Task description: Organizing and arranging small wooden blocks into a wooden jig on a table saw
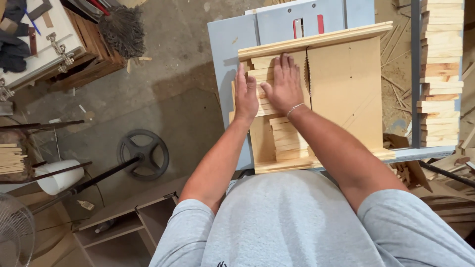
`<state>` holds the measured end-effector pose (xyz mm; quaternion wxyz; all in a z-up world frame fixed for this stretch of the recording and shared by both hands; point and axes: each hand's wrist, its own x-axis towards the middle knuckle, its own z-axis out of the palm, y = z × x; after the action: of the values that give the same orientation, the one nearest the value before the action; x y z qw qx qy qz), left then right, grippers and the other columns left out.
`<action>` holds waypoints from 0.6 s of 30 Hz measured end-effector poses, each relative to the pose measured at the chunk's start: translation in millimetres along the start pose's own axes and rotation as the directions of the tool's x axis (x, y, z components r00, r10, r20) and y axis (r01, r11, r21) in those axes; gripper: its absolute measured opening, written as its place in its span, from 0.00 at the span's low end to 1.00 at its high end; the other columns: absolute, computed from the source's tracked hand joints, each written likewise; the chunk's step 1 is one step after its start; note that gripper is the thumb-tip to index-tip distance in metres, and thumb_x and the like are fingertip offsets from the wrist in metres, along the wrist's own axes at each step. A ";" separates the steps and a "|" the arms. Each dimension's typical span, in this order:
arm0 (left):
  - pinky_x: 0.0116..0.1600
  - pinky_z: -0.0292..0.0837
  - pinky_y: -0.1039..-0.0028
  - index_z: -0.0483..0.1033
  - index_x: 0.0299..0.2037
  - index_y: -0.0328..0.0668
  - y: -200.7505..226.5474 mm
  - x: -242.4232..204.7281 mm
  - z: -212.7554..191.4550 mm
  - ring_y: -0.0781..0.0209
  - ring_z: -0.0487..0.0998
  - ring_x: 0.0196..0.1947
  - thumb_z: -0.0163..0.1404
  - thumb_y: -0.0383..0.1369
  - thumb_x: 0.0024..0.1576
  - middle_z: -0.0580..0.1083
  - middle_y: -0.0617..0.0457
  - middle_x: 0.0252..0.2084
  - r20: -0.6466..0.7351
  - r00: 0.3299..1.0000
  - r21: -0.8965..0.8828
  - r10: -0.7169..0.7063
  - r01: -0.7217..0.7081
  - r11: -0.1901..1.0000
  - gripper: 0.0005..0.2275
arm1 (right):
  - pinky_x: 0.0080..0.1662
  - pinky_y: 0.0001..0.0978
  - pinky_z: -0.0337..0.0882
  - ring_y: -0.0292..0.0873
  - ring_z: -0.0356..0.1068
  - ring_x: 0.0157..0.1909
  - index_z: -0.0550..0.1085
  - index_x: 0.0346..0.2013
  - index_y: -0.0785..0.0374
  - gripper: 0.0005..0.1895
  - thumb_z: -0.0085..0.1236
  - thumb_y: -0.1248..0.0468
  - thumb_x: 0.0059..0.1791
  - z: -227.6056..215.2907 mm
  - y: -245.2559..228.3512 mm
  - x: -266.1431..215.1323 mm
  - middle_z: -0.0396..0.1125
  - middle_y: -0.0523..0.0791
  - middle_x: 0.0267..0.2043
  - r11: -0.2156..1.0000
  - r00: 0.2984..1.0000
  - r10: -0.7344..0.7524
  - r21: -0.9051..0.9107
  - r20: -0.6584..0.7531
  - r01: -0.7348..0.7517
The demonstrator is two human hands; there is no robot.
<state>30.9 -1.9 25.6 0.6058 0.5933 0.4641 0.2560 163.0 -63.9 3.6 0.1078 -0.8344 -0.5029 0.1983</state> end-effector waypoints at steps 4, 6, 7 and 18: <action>0.81 0.44 0.50 0.51 0.76 0.35 -30.6 16.1 2.8 0.34 0.50 0.77 0.34 0.57 0.69 0.50 0.32 0.77 -0.025 0.999 -0.040 0.030 -0.031 0.999 0.35 | 0.74 0.60 0.45 0.62 0.42 0.79 0.50 0.76 0.67 0.41 0.51 0.46 0.58 23.1 3.1 13.7 0.44 0.60 0.78 0.993 0.992 -0.103 0.046 -0.073 0.107; 0.82 0.39 0.52 0.51 0.77 0.39 -34.7 18.6 -1.3 0.36 0.48 0.78 0.30 0.64 0.66 0.50 0.33 0.77 0.025 1.000 -0.050 0.002 -0.001 0.999 0.39 | 0.72 0.60 0.53 0.66 0.50 0.75 0.52 0.75 0.69 0.37 0.53 0.55 0.57 25.9 8.0 21.0 0.50 0.62 0.75 0.961 0.984 -0.168 0.211 -0.068 0.178; 0.82 0.39 0.52 0.51 0.77 0.39 -25.1 14.1 -6.0 0.36 0.48 0.78 0.30 0.64 0.66 0.50 0.33 0.77 0.022 1.000 -0.052 0.003 -0.002 0.999 0.39 | 0.72 0.60 0.53 0.66 0.50 0.75 0.52 0.75 0.69 0.37 0.53 0.55 0.57 20.4 12.3 20.3 0.50 0.62 0.75 0.961 0.983 -0.171 0.209 -0.067 0.182; 0.78 0.36 0.44 0.45 0.77 0.32 -16.2 8.7 -34.5 0.29 0.42 0.77 0.23 0.65 0.66 0.47 0.29 0.78 0.211 0.977 -0.271 -0.040 0.098 0.958 0.42 | 0.21 0.12 0.65 0.29 0.63 0.21 0.70 0.61 0.58 0.19 0.47 0.57 0.57 -1.5 29.4 -15.0 0.61 0.39 0.25 0.221 0.835 0.383 0.838 0.396 -0.499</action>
<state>0.9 19.5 12.5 0.7364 0.5081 0.3795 0.2356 180.9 -90.9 -2.9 0.4660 -0.7223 -0.0515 0.5083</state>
